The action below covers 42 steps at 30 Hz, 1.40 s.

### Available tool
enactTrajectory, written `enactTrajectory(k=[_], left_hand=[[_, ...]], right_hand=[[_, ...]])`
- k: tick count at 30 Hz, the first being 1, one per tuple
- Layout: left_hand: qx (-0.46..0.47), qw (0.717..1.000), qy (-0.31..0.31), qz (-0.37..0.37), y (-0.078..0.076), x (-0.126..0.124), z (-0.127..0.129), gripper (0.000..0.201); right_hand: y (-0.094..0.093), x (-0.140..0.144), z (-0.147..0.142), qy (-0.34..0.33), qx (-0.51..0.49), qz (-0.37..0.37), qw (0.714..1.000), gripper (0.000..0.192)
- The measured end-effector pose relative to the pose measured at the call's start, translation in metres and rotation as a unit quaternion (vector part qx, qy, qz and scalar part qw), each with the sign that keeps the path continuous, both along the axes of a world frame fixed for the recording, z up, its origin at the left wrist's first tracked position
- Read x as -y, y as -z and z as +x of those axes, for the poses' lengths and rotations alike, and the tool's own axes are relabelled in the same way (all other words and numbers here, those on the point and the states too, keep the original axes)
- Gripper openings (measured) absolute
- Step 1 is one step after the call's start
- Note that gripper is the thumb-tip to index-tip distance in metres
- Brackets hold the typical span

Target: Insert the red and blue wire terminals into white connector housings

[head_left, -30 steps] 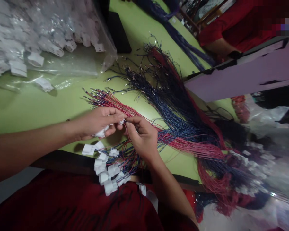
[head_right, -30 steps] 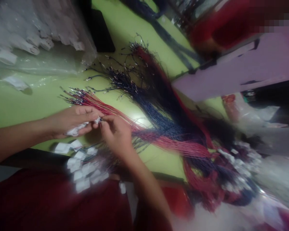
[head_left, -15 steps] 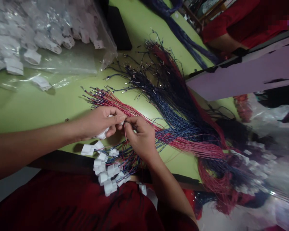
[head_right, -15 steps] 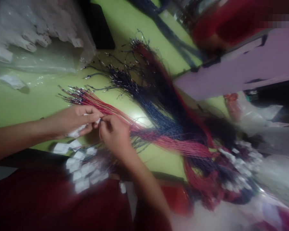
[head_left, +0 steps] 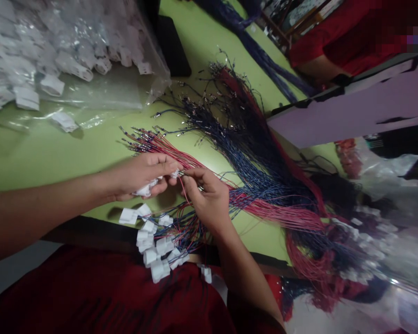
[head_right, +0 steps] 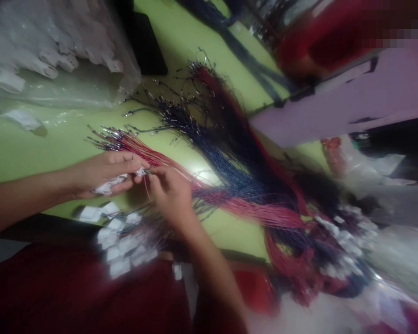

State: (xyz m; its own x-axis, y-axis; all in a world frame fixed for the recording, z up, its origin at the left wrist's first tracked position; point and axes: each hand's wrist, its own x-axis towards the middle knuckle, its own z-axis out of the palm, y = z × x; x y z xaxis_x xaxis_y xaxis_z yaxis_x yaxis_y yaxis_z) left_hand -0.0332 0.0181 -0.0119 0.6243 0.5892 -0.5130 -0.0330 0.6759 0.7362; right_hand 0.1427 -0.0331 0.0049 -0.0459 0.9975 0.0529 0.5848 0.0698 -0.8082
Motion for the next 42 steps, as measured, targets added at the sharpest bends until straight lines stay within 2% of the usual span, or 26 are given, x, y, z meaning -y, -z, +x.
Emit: enactTrajectory(k=[5, 8, 9, 12, 13, 14, 16, 17, 19, 21, 22, 25, 27, 29, 30, 31, 32, 34, 37, 42], left_hand=[[-0.007, 1.000, 0.006, 0.007, -0.004, 0.000, 0.002, 0.026], [-0.015, 1.000, 0.015, 0.008, -0.009, 0.000, 0.003, 0.028], [-0.015, 1.000, 0.010, 0.008, -0.010, 0.000, 0.003, 0.029], [0.000, 1.000, -0.014, 0.002, -0.011, 0.001, 0.002, 0.027], [0.007, 1.000, -0.016, 0.004, -0.012, 0.001, 0.002, 0.023], [0.012, 1.000, -0.010, 0.010, -0.012, 0.002, 0.002, 0.017], [0.014, 0.999, 0.014, 0.026, -0.012, 0.003, 0.001, 0.010], [0.013, 0.999, 0.025, 0.034, -0.011, 0.004, 0.001, 0.013], [0.012, 0.998, 0.045, 0.046, -0.010, 0.005, -0.001, 0.017], [0.010, 0.996, 0.072, 0.060, -0.009, 0.005, -0.003, 0.016], [0.004, 0.993, 0.088, 0.072, -0.008, 0.005, -0.003, 0.014], [-0.022, 0.985, 0.132, 0.112, -0.007, 0.006, -0.004, 0.010], [-0.010, 0.983, 0.133, 0.128, -0.006, 0.007, -0.002, 0.011], [0.024, 0.984, 0.117, 0.130, -0.006, 0.008, 0.000, 0.014], [0.037, 0.986, 0.105, 0.125, -0.007, 0.008, 0.001, 0.016], [0.041, 0.988, 0.094, 0.117, -0.008, 0.007, 0.001, 0.018], [0.038, 0.990, 0.086, 0.104, -0.008, 0.006, 0.001, 0.020], [0.019, 0.993, 0.083, 0.077, -0.010, 0.003, 0.001, 0.022], [0.009, 0.996, 0.078, 0.053, -0.011, -0.002, 0.000, 0.016], [0.021, 0.999, 0.023, 0.030, -0.011, -0.004, 0.001, 0.011]], right_hand=[[0.003, 0.000, -0.007, 0.001, 0.030, 0.018, 0.999, 0.012], [-0.006, 0.001, -0.004, 0.002, 0.031, 0.014, 0.999, 0.015], [-0.013, 0.001, 0.000, -0.020, 0.022, 0.001, 1.000, 0.015], [-0.031, -0.003, 0.019, -0.205, -0.022, -0.053, 0.977, 0.017], [-0.033, -0.007, 0.025, -0.240, -0.018, -0.045, 0.970, 0.017], [-0.032, -0.012, 0.029, -0.235, 0.007, -0.018, 0.972, 0.016], [-0.019, -0.025, 0.034, -0.106, 0.125, 0.069, 0.984, 0.016], [-0.010, -0.032, 0.036, -0.054, 0.188, 0.091, 0.976, 0.016], [0.007, -0.040, 0.040, -0.026, 0.247, 0.098, 0.964, 0.019], [0.012, -0.040, 0.048, -0.009, 0.217, 0.102, 0.971, 0.016], [0.009, -0.037, 0.052, 0.010, 0.182, 0.102, 0.978, 0.013], [-0.018, -0.022, 0.052, 0.043, 0.089, 0.062, 0.993, 0.006], [-0.037, -0.011, 0.036, 0.002, 0.053, 0.039, 0.998, 0.005], [-0.047, -0.005, 0.015, -0.094, 0.014, 0.007, 0.995, 0.004], [-0.047, -0.004, 0.006, -0.120, -0.014, -0.018, 0.992, 0.004], [-0.045, -0.005, 0.000, -0.116, -0.041, -0.040, 0.992, 0.006], [-0.040, -0.007, -0.003, -0.090, -0.062, -0.056, 0.992, 0.008], [-0.027, -0.011, 0.000, 0.001, -0.070, -0.062, 0.996, 0.009], [-0.012, -0.013, 0.014, 0.081, -0.021, -0.021, 0.996, 0.005], [-0.010, -0.008, 0.021, 0.062, 0.003, 0.031, 0.998, 0.008]])
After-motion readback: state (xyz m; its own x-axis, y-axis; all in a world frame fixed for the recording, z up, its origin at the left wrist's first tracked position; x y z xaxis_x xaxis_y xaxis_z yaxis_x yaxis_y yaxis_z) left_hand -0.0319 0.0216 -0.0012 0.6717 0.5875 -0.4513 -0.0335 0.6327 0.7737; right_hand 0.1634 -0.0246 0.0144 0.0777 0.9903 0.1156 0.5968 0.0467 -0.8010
